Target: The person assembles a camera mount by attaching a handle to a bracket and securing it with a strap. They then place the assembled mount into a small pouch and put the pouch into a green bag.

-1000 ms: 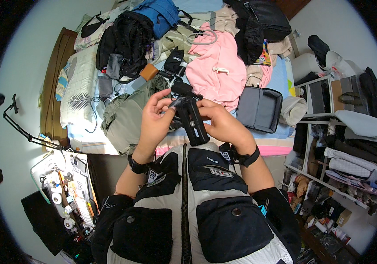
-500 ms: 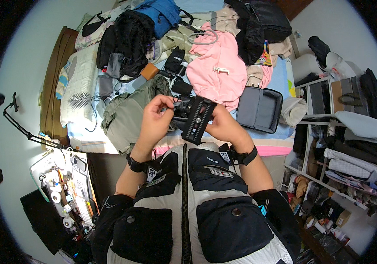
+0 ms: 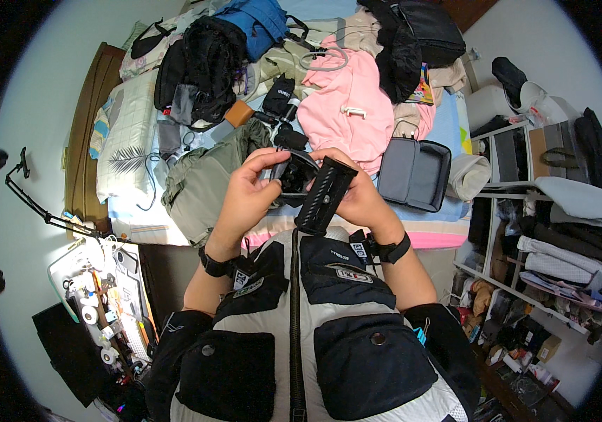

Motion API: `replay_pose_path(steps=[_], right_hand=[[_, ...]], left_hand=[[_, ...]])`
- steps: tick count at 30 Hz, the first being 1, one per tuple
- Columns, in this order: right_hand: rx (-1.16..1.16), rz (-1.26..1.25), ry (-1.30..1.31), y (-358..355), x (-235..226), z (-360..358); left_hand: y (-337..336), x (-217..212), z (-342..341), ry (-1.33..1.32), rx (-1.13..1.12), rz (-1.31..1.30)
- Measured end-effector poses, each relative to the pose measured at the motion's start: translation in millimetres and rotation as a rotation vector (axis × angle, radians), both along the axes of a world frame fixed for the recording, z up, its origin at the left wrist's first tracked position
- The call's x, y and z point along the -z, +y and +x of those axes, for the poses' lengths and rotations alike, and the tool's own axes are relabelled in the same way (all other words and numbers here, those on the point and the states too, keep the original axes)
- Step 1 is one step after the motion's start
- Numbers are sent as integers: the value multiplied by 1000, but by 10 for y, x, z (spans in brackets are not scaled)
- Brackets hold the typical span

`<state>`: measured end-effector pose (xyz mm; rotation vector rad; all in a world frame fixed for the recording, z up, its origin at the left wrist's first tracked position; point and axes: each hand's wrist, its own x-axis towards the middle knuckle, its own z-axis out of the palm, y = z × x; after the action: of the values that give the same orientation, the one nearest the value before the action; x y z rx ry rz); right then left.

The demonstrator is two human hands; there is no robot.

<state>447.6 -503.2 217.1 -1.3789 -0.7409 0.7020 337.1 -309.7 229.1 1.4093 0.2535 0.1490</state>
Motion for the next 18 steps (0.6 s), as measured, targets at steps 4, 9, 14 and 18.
replay_pose_path(steps=[4,9,14,18], right_hand=[[72,22,-9,-5,-3,41],[203,60,9,39,144,4],[260,67,-75,68,185,-48],[217,-40,-267,40,118,6]], left_hand=[[-17,20,-22,-166,63,-92],[-18,95,21,-135,178,-250],[-31,138,40,-76,126,-374],[-3,136,25,-33,91,-435]])
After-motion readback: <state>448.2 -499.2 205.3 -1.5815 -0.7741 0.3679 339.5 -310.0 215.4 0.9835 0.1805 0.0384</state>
